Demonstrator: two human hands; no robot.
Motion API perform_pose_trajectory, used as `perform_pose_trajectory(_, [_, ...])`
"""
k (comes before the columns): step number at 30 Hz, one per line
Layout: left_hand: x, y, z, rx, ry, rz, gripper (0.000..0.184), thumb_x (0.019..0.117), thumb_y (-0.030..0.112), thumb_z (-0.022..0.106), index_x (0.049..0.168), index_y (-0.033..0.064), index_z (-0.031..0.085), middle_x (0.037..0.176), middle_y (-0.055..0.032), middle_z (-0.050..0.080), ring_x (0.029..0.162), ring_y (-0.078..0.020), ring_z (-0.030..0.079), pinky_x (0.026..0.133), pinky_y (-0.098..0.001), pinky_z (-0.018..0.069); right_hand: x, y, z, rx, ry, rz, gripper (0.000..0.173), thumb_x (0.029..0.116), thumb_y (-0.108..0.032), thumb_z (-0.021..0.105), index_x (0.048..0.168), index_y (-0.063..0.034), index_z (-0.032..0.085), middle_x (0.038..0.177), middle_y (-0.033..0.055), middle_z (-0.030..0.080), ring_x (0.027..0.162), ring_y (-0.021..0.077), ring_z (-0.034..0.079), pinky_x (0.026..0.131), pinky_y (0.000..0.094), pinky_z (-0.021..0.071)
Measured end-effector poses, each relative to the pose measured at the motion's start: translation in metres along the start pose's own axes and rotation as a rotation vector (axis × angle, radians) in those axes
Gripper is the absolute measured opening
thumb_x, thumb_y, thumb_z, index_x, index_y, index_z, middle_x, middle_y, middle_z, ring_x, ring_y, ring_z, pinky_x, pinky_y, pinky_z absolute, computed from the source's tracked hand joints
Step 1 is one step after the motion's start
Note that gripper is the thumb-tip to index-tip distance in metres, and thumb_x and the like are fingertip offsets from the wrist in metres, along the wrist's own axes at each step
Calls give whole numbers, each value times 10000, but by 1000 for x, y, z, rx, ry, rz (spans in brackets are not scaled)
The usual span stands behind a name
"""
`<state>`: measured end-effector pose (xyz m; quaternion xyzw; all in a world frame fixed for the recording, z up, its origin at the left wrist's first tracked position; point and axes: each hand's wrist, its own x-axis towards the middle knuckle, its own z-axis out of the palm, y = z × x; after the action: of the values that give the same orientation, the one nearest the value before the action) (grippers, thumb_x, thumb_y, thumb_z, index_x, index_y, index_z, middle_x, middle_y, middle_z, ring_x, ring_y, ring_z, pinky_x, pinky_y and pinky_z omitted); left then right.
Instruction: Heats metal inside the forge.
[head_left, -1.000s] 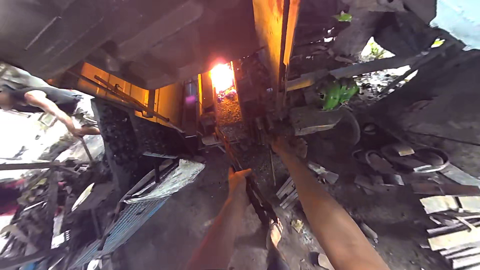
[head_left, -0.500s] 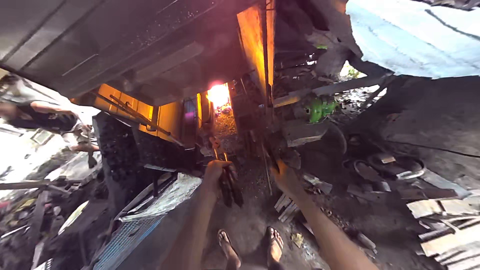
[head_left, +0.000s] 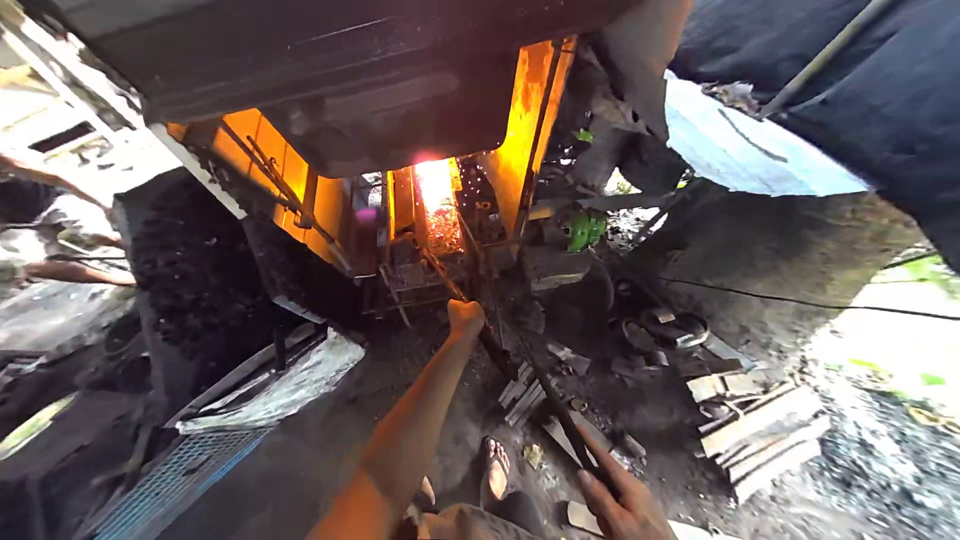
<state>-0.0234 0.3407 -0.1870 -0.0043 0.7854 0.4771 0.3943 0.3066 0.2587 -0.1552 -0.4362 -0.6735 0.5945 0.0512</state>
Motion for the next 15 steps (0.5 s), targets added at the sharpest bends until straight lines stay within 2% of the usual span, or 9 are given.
perform_pose_trajectory(1, [0,0,-1,2,0,10,185,971,35,552,1138,-16,492,752,-123,602,533,-205,611,495,-367,554,-2,-4,0,7,-3,3,616,1028,-205,537,1602,-86,351,788,87,640,566,169,573,554,399,531])
perform_pose_trajectory(2, [-2,2,-4,13,-7,12,178,979,49,552,1137,-18,504,767,-126,608,552,-208,618,513,-369,557,-5,-8,-1,-27,2,0,614,1028,-201,537,1601,-83,353,813,100,654,598,182,591,588,411,540])
perform_pose_trajectory(4, [-8,17,-17,41,-40,-13,164,983,68,569,1119,-23,563,808,-127,641,612,-213,640,572,-377,562,-10,-10,-1,-200,45,-51,617,1022,-189,561,1592,-53,367,925,186,723,719,274,680,731,503,573])
perform_pose_trajectory(7, [-19,50,-52,-32,-162,-18,124,988,44,565,1093,-21,560,733,-102,652,549,-185,638,507,-323,558,-15,-4,3,-375,93,-122,621,1025,-179,562,1588,-13,357,1039,258,741,849,419,734,832,622,566])
perform_pose_trajectory(9, [-23,62,-73,-56,-217,-5,106,994,44,565,1069,-29,580,713,-96,655,523,-165,619,474,-290,529,-10,2,6,-409,101,-130,614,1030,-170,557,1590,-18,356,1031,250,743,870,429,732,843,625,564])
perform_pose_trajectory(12, [-20,78,-94,4,-235,52,109,997,83,569,985,-12,621,668,-68,624,473,-121,555,425,-246,456,25,-5,20,-529,106,-87,613,1048,-181,496,1627,-105,310,1028,227,733,891,426,723,817,624,566])
perform_pose_trajectory(15, [-16,87,-102,10,-251,64,92,978,68,564,978,-13,606,670,-91,637,460,-122,557,407,-236,447,82,-35,34,-698,29,43,634,1064,-184,403,1662,-224,196,1058,200,713,913,403,719,807,588,576])
